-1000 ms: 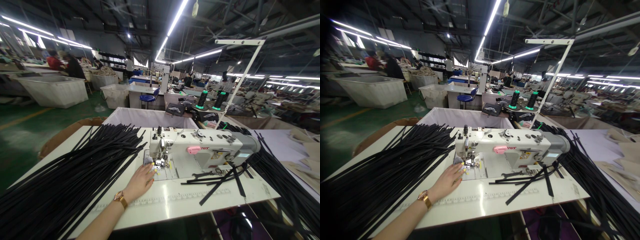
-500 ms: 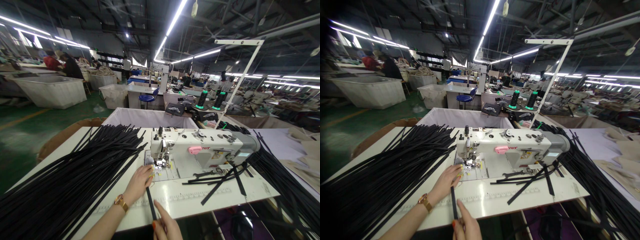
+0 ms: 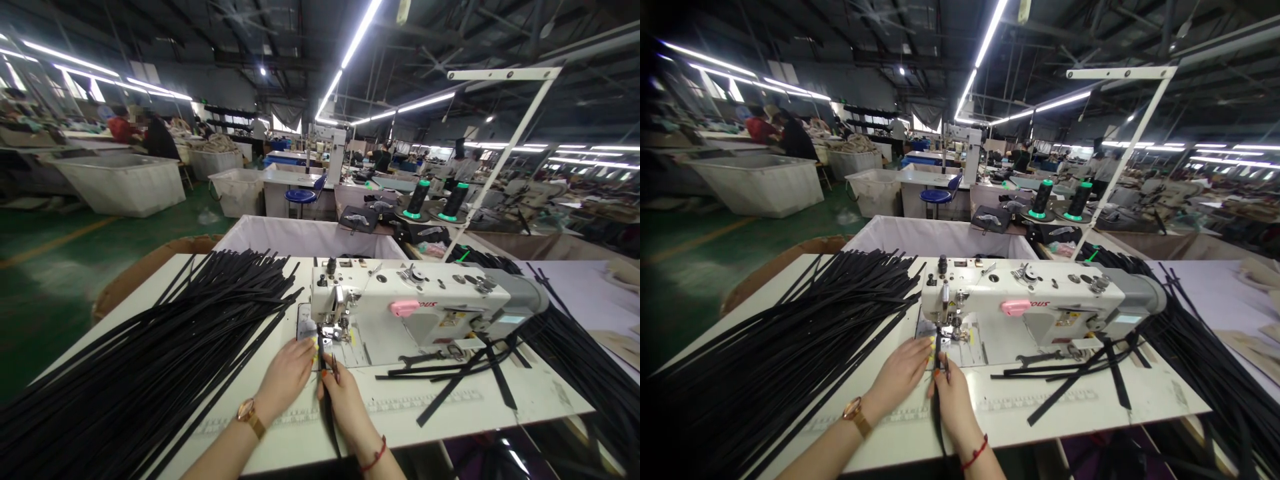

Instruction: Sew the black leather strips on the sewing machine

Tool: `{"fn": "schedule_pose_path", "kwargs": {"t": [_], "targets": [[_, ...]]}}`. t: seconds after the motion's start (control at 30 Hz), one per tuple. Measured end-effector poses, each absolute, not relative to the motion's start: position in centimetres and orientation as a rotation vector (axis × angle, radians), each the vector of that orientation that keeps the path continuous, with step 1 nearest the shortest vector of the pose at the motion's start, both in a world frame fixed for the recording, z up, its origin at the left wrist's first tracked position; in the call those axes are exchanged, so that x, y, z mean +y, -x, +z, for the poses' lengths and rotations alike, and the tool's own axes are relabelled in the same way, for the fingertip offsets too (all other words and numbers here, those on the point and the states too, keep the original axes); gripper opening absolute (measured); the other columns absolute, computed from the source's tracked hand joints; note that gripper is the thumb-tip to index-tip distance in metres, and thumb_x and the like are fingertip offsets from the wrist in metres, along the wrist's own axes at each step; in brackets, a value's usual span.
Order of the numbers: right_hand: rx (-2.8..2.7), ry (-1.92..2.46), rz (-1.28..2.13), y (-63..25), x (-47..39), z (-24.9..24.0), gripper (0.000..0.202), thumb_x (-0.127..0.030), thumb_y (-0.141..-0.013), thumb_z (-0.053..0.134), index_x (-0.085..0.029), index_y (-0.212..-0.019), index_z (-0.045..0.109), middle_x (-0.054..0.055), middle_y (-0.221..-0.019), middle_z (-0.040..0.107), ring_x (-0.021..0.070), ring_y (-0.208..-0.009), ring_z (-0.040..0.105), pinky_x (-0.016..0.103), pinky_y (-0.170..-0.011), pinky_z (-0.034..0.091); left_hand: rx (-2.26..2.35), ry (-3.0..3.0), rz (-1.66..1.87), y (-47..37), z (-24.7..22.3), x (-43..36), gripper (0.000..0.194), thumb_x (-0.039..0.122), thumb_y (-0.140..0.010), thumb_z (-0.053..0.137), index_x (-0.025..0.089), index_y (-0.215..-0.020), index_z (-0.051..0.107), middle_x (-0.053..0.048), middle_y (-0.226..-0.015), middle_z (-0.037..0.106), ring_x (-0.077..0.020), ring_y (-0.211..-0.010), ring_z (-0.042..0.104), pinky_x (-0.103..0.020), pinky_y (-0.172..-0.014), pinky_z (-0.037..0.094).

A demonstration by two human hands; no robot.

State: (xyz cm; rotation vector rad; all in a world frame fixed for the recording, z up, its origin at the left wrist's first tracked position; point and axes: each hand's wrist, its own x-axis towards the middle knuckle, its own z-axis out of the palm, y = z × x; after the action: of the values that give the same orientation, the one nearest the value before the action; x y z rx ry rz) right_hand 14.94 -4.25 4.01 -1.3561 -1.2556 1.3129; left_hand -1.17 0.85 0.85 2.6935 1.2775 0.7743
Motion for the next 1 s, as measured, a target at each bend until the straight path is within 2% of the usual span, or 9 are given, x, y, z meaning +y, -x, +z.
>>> {"fn": "schedule_pose_path", "kwargs": {"t": [0.07,0.3,0.63,1.0], "targets": [[-1.257,1.329,1.344,-14.9,-3.8,4.2,0.023,-0.026,-0.087,0.045,-0.013,-0.098,0.06,-0.004,-0.055,0.053,0.0117,-0.053,0.044,0.024,-0.054,0.033,1.273,-2.714,0.729,1.1,1.0,0.8,0.036,0.017,-0.093,0.042,0.019,-0.126,0.057,-0.007,-0.131,0.058,-0.0249,-0.123,0.052,-0.049,-0.107,0.04],[-1.174,1.243,1.333,-14.4,-2.1,3.6,0.009,-0.02,-0.081,0.048,-0.016,-0.08,0.055,-0.004,-0.056,0.052,0.0115,-0.056,0.045,0.025,-0.06,0.036,1.297,-2.729,0.623,0.9,0.8,1.1,0.04,0.018,-0.093,0.041,0.018,-0.132,0.052,-0.008,-0.14,0.051,-0.0247,-0.131,0.044,-0.051,-0.109,0.035],[-1.202,1.262,1.344,-14.7,-2.4,3.1,0.009,-0.021,-0.083,0.046,-0.017,-0.083,0.054,-0.004,-0.055,0.053,0.0119,-0.055,0.046,0.026,-0.059,0.036,1.288,-2.695,0.676,0.9,1.0,1.0,0.038,0.019,-0.094,0.041,0.02,-0.129,0.055,-0.006,-0.138,0.053,-0.024,-0.131,0.045,-0.049,-0.109,0.036],[-1.17,1.288,1.329,-14.6,-2.4,3.2,0.011,-0.019,-0.081,0.046,-0.017,-0.078,0.056,-0.004,-0.054,0.054,0.0121,-0.054,0.047,0.025,-0.058,0.036,1.272,-2.706,0.654,1.0,0.9,1.1,0.038,0.019,-0.094,0.041,0.02,-0.13,0.054,-0.006,-0.14,0.052,-0.0247,-0.131,0.044,-0.05,-0.109,0.036]]}}
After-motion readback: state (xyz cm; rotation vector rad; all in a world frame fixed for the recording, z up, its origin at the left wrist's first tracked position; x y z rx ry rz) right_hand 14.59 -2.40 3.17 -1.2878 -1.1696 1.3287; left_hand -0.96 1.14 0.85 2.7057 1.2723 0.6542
